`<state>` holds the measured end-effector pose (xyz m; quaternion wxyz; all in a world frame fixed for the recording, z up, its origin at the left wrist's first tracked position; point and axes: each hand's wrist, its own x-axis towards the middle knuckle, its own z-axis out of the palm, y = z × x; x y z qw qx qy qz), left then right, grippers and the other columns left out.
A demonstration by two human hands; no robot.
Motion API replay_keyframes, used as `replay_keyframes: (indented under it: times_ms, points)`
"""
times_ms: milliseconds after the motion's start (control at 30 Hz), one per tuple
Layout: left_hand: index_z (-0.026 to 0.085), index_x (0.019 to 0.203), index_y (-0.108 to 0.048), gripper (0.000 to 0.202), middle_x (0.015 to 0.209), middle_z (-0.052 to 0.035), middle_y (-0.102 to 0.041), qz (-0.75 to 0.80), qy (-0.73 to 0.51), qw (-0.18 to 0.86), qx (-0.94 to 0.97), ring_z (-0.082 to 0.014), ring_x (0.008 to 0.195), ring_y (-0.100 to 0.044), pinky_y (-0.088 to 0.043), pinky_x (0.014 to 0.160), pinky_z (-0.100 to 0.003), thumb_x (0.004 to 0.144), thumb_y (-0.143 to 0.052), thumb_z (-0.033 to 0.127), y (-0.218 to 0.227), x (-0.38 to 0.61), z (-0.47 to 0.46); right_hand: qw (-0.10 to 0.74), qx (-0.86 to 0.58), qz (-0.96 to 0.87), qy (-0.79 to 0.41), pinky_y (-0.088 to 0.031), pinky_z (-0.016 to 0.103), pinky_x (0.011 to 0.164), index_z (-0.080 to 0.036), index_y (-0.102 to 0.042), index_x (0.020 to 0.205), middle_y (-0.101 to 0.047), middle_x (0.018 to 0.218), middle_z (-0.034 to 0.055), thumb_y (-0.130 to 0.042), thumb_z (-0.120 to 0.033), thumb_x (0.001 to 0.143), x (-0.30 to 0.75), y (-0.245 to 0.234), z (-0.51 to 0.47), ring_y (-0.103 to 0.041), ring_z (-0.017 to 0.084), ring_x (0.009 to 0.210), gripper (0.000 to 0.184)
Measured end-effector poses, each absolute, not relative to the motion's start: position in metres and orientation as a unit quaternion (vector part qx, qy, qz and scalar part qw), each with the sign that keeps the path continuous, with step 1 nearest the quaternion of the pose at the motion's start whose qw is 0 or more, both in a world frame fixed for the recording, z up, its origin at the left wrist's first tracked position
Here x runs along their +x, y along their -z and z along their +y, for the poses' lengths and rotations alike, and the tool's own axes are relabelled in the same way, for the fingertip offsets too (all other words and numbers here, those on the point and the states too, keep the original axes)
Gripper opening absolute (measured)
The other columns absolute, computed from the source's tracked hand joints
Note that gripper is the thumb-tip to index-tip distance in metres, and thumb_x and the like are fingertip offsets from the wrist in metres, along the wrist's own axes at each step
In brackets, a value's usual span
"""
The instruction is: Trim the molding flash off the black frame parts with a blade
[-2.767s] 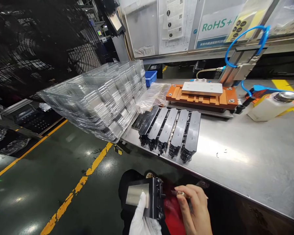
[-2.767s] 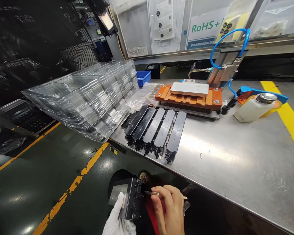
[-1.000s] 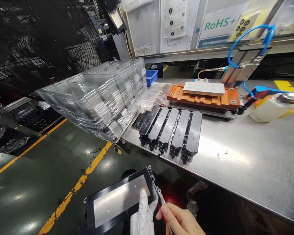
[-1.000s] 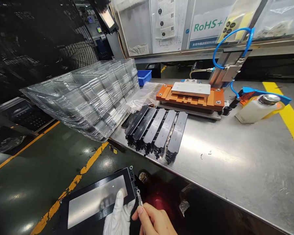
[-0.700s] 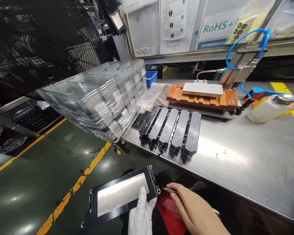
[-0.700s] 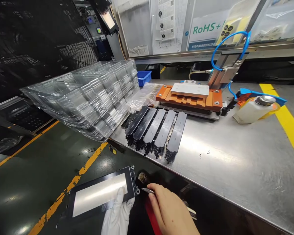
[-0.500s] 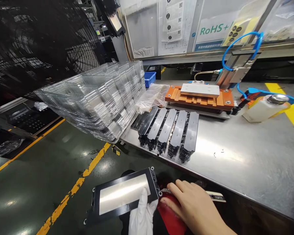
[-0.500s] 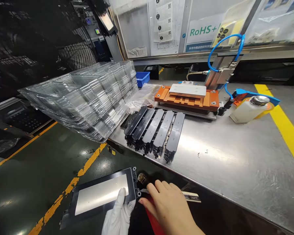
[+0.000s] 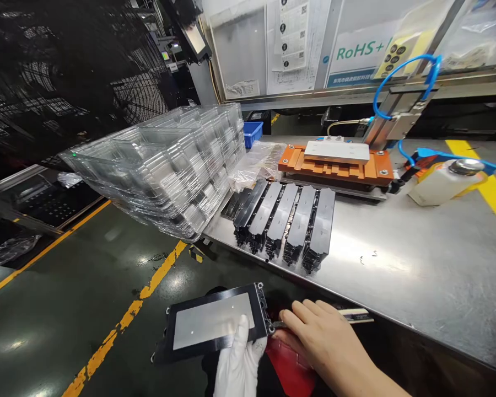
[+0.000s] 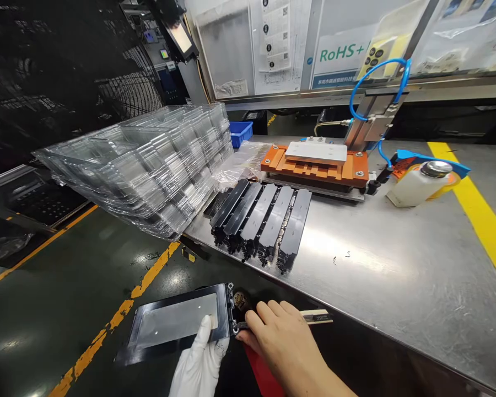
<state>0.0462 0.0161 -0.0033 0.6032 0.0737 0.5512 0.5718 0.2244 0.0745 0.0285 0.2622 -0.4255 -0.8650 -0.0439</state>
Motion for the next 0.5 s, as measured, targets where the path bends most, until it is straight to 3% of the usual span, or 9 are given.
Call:
replay_keyframes:
  times_ms: [133, 233, 333, 433, 500]
  points:
    - [0.021, 0.094, -0.074, 0.022, 0.077, -0.0010, -0.078, 0.537, -0.576, 0.616, 0.020, -0.0234, 0.102, -0.071, -0.062, 0.085, -0.027, 0.078, -0.073, 0.006, -0.014, 0.057, 0.027, 0.261, -0.401, -0.877, 0.048, -0.024, 0.034, 0.056, -0.023, -0.052, 0.068, -0.055, 0.057, -0.0026, -0.020, -0.040, 0.106, 0.228, -0.029, 0.076, -0.045, 0.016, 0.051, 0.053]
    - [0.011, 0.097, -0.072, 0.015, 0.091, -0.0092, -0.078, 0.524, -0.561, 0.641, -0.020, -0.0248, 0.098, -0.073, -0.065, 0.075, -0.029, 0.086, -0.063, 0.005, -0.025, 0.060, 0.034, 0.256, -0.387, -0.885, 0.044, -0.025, 0.033, 0.056, -0.023, -0.051, 0.067, -0.055, 0.058, -0.0034, -0.020, -0.044, 0.105, 0.232, -0.027, 0.076, -0.046, 0.016, 0.052, 0.053]
    - [0.005, 0.100, -0.070, 0.015, 0.103, -0.0172, -0.075, 0.531, -0.530, 0.660, -0.018, -0.0256, 0.097, -0.072, -0.064, 0.075, -0.030, 0.090, -0.058, 0.007, -0.033, 0.059, 0.037, 0.257, -0.369, -0.892, 0.043, -0.025, 0.033, 0.056, -0.023, -0.049, 0.065, -0.054, 0.057, -0.0044, -0.022, -0.046, 0.105, 0.234, -0.025, 0.078, -0.045, 0.015, 0.051, 0.053]
    - [0.006, 0.103, -0.069, 0.017, 0.106, -0.0171, -0.073, 0.520, -0.516, 0.680, -0.009, -0.0253, 0.103, -0.070, -0.063, 0.080, -0.031, 0.092, -0.058, 0.011, -0.038, 0.057, 0.037, 0.255, -0.357, -0.898, 0.038, -0.025, 0.033, 0.056, -0.023, -0.048, 0.065, -0.054, 0.057, -0.0044, -0.024, -0.047, 0.105, 0.237, -0.025, 0.079, -0.045, 0.015, 0.051, 0.052]
    - [0.008, 0.101, -0.071, 0.016, 0.098, -0.0133, -0.074, 0.506, -0.513, 0.693, 0.001, -0.0212, 0.094, -0.072, -0.062, 0.072, -0.026, 0.092, -0.058, 0.011, -0.040, 0.056, 0.037, 0.252, -0.349, -0.902, 0.034, -0.025, 0.033, 0.055, -0.023, -0.048, 0.065, -0.054, 0.057, -0.0044, -0.025, -0.049, 0.104, 0.238, -0.025, 0.079, -0.046, 0.014, 0.052, 0.052]
